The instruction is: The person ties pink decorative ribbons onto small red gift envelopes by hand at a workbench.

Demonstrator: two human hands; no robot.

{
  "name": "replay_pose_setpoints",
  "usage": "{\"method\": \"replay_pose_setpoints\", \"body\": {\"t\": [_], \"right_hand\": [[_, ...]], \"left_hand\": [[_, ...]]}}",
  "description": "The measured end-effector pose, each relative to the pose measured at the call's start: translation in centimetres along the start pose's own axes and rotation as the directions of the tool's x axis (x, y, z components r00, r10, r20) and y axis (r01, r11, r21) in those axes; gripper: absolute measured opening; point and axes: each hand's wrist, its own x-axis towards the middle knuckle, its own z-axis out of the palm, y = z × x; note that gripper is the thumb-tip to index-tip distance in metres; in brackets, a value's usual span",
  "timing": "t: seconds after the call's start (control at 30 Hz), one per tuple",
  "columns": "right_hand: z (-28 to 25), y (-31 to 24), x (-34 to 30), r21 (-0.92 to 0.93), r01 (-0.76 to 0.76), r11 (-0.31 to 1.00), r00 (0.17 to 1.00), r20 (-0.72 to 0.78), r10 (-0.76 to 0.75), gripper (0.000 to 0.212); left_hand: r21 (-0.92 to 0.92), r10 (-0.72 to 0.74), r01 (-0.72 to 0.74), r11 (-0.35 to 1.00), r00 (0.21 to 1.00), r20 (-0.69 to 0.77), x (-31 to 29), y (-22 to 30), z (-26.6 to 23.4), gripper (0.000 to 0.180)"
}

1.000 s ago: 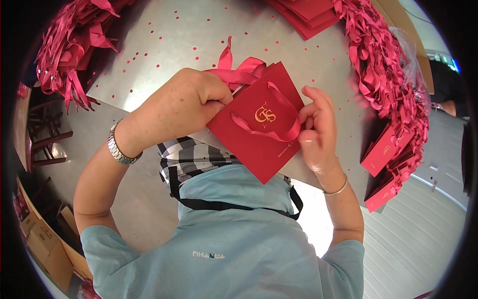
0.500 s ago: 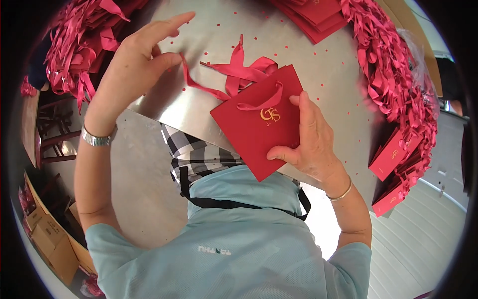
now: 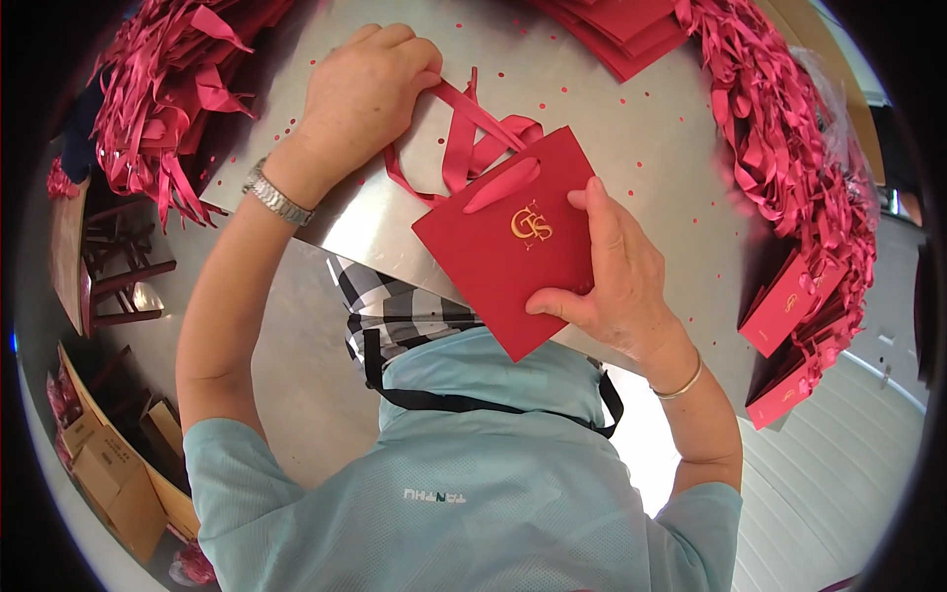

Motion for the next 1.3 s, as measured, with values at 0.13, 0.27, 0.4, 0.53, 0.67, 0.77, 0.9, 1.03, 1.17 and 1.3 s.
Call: {"method": "replay_pose_setpoints", "body": {"t": [0.13, 0.27, 0.4, 0.53, 0.67, 0.77, 0.9, 1.03, 1.17, 1.3], "right_hand": [[0.4, -0.4, 0.2, 0.006, 0.026, 1.0, 1.0, -0.004, -0.026, 0.112], [0.0, -0.3, 0.0, -0.009, 0.004, 1.0, 1.0, -0.016, -0.004, 0.107], [-1.1, -0.4, 0.1, -0.023, -0.055, 0.998, 0.996, 0.068, 0.056, 0.102], [-0.1, 0.6, 0.0, 0.077, 0.002, 0.997, 1.0, -0.006, -0.002, 0.098], [-0.6, 0.2, -1.2, 0.001, 0.048, 0.999, 0.989, -0.138, -0.047, 0.097], [-2.4, 0.7, -2.0, -0.117, -0.17, 0.979, 0.862, -0.499, 0.09, 0.091], [-5.5, 1.4, -4.5, 0.416, -0.315, 0.853, 0.746, -0.447, 0.494, 0.065], [-11.5, 4.8, -10.7, 0.291, -0.481, 0.827, 0.492, -0.692, 0.529, 0.055], [-14.7, 9.9, -17.0, -0.295, -0.891, 0.346, 0.424, -0.813, 0.399, 0.069], [-10.6, 7.2, -15.3, -0.412, -0.798, 0.441, 0.602, -0.595, 0.534, 0.091]], "left_hand": [[-0.182, -0.105, 0.1, 0.978, 0.994, -0.013, -1.0, -2.3, -0.1, 0.011], [-0.204, -0.223, 0.181, 0.962, 0.952, -0.207, -1.5, 0.3, -4.1, 0.015], [-0.192, -0.186, 0.191, 0.963, 0.982, 0.046, -6.9, 8.1, -5.1, 0.027], [-0.232, -0.35, 0.372, 0.899, 0.928, 0.129, -9.1, 10.6, -3.2, 0.032], [-0.86, -0.55, 0.391, 0.328, 0.819, 0.162, -8.4, 11.0, -2.3, 0.022], [-0.962, -0.474, 0.24, 0.131, 0.868, 0.152, -6.1, 13.5, -2.6, 0.031], [-0.991, -0.303, 0.116, 0.066, 0.949, 0.091, -2.9, 17.2, -2.9, 0.058], [-0.979, -0.021, 0.097, 0.18, 0.995, 0.095, -1.3, 19.8, -1.9, 0.062], [-0.936, -0.07, 0.288, 0.202, 0.958, 0.279, -1.9, 19.8, -0.7, 0.05], [-0.904, -0.103, 0.349, 0.247, 0.937, 0.334, -2.8, 18.8, 0.9, 0.048]]}}
